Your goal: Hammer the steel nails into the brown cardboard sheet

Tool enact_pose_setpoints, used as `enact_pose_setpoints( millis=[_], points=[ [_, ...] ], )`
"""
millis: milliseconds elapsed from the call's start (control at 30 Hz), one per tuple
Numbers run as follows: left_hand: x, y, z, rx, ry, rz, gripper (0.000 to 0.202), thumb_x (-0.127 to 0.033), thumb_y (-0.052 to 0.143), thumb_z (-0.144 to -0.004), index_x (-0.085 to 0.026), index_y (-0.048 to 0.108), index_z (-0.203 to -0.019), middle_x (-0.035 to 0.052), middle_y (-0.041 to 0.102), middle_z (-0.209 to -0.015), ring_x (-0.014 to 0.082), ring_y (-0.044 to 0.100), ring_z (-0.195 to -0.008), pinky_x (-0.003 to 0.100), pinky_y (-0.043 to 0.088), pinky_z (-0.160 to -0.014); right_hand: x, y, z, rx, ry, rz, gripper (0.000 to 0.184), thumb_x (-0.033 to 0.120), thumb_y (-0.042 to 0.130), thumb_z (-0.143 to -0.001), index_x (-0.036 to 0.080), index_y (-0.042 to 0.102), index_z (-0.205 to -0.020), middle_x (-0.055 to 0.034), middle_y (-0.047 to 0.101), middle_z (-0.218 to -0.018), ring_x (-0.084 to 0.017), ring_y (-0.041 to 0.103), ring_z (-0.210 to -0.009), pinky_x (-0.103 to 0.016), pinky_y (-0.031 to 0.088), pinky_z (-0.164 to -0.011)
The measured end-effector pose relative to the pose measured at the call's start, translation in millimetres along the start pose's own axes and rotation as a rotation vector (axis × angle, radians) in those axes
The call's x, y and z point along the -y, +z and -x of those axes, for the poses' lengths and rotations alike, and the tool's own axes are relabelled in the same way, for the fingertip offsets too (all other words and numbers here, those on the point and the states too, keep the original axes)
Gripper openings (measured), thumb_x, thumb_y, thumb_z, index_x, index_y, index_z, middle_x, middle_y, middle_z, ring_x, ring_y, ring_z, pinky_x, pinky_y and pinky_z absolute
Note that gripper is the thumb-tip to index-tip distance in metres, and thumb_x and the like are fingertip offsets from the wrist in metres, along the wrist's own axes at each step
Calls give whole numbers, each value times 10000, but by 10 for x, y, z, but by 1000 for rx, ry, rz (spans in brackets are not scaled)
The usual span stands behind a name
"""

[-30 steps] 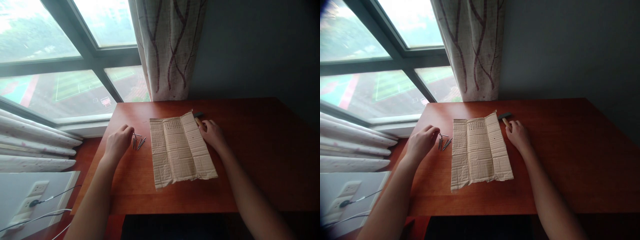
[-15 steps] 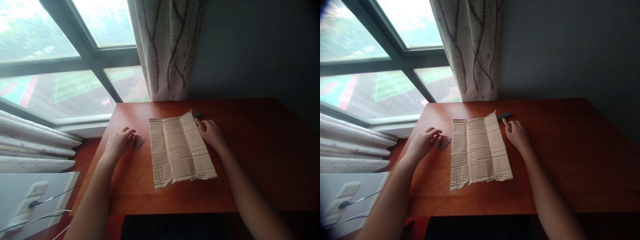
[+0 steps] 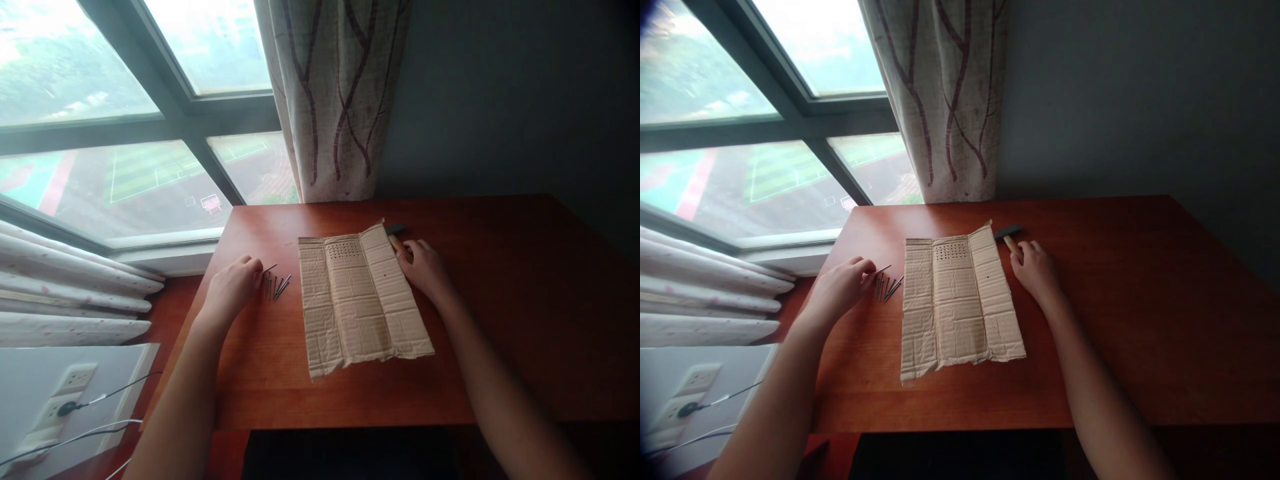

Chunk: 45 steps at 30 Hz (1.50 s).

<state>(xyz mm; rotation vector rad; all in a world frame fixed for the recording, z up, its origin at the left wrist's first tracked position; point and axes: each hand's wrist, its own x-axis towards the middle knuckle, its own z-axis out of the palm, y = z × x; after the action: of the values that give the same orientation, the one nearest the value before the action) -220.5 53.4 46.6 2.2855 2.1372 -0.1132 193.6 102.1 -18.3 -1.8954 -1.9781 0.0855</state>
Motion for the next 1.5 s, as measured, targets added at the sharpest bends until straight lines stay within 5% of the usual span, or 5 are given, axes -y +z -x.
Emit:
enact_pose_setpoints(
  millis=[367, 900, 1167, 1500],
  points=[
    [-189, -154, 280, 162, -135, 4, 270, -348, 404, -937, -220, 623, -843, 78, 712, -1003, 265, 680, -885, 321, 363, -629, 7, -2, 2, -15, -2, -3, 252, 295, 536, -910, 149, 684, -1050, -142, 679, -1002, -266, 625, -904, -345, 459, -785],
    [-106, -71, 287, 99, -49, 158, 287, -386, 426, -943, -228, 639, -833, 52, 710, -966, 231, 657, -844, 313, 349, -646, -15, 16, -3, -21, -4, -3, 260, 289, 556, -897, 143, 694, -1063, -147, 688, -1013, -275, 633, -910, -352, 462, -783],
    [7, 49, 78, -46, -6, 336, 312, -351, 446, -920, -216, 692, -1058, 55, 716, -1065, 203, 658, -820, 305, 438, -710, -29, 25, -3, -26, -21, -10, 252, 284, 548, -892, 147, 689, -1049, -152, 681, -1004, -280, 622, -909, -361, 460, -792],
    [5, 111, -33, -27, 110, 352, 269, -260, 443, -876, -218, 698, -953, 57, 696, -1016, 215, 649, -825, 315, 435, -715, -17, 13, 2, -17, -25, -14, 262, 294, 536, -899, 144, 685, -1053, -151, 675, -995, -283, 621, -914, -370, 470, -794]
  ],
)
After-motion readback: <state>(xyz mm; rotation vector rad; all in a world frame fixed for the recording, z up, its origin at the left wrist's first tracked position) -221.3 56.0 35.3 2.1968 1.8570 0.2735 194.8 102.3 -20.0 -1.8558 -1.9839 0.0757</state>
